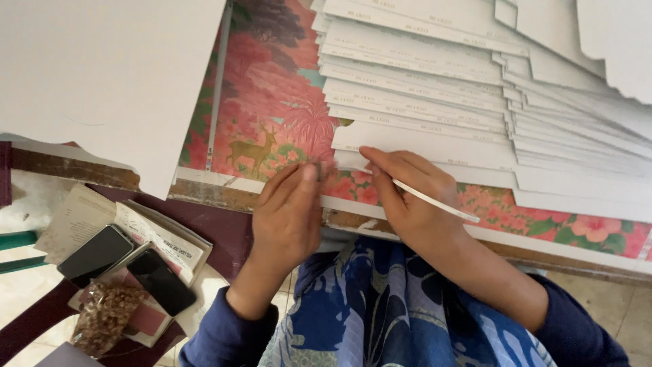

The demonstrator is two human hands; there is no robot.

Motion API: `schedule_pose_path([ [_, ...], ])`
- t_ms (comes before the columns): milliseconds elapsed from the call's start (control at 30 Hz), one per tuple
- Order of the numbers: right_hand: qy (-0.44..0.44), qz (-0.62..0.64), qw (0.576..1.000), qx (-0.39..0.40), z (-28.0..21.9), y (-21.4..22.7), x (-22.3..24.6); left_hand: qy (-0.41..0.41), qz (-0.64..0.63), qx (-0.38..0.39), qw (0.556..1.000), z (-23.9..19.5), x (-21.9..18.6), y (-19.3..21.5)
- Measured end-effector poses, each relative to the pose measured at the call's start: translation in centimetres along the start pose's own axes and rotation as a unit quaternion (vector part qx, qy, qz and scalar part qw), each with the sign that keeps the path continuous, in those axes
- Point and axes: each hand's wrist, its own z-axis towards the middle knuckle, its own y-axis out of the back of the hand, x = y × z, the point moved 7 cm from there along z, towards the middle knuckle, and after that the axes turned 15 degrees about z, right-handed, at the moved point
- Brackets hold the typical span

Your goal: The person sits on the floor and applies glue to the edges of a stack of white paper cutouts using a small brush. They then press the glued edges together to adhere the sheets.

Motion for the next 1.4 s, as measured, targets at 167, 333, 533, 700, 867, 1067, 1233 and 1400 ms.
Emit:
schedule_pose_path([
  [167,0.017,-0.071,0.997,0.032,-1.7,2.9,1.5,-0.026,0.073,0.088,0.993,1.1,-0.7,-0.6],
  [333,0.050,-0.221,0.973,-0.035,-5.9,10.8,-0.2,-0.010,0.090,0.129,0.988,0.6,-0.6,-1.4],
  [533,0.066,-0.300,0.949,-0.072,-6.1,12.5,-1.3,-0.022,0.120,0.097,0.988,1.3,-1.6,-1.3],
  [700,0.086,-0.316,0.944,-0.035,-5.5,11.9,-0.9,-0.059,0.064,0.213,0.973,0.7,-5.6,-5.9],
  [867,0.070,-0.272,0.960,-0.014,-6.6,12.9,-2.8,-0.163,-0.072,0.196,0.964,4.2,-14.0,-8.4],
  [1067,0.138,-0.315,0.938,0.040,-6.1,14.5,-0.9,-0.185,-0.092,0.163,0.965,4.6,-14.1,-6.4],
  [1233,0.169,-0.329,0.925,0.082,-5.0,14.1,-3.2,-0.159,-0.066,0.192,0.966,4.6,-14.0,-6.9],
  [1400,0.133,-0.216,0.966,0.058,-4.8,14.2,-1.0,-0.115,0.002,0.196,0.974,5.2,-12.5,-8.6],
])
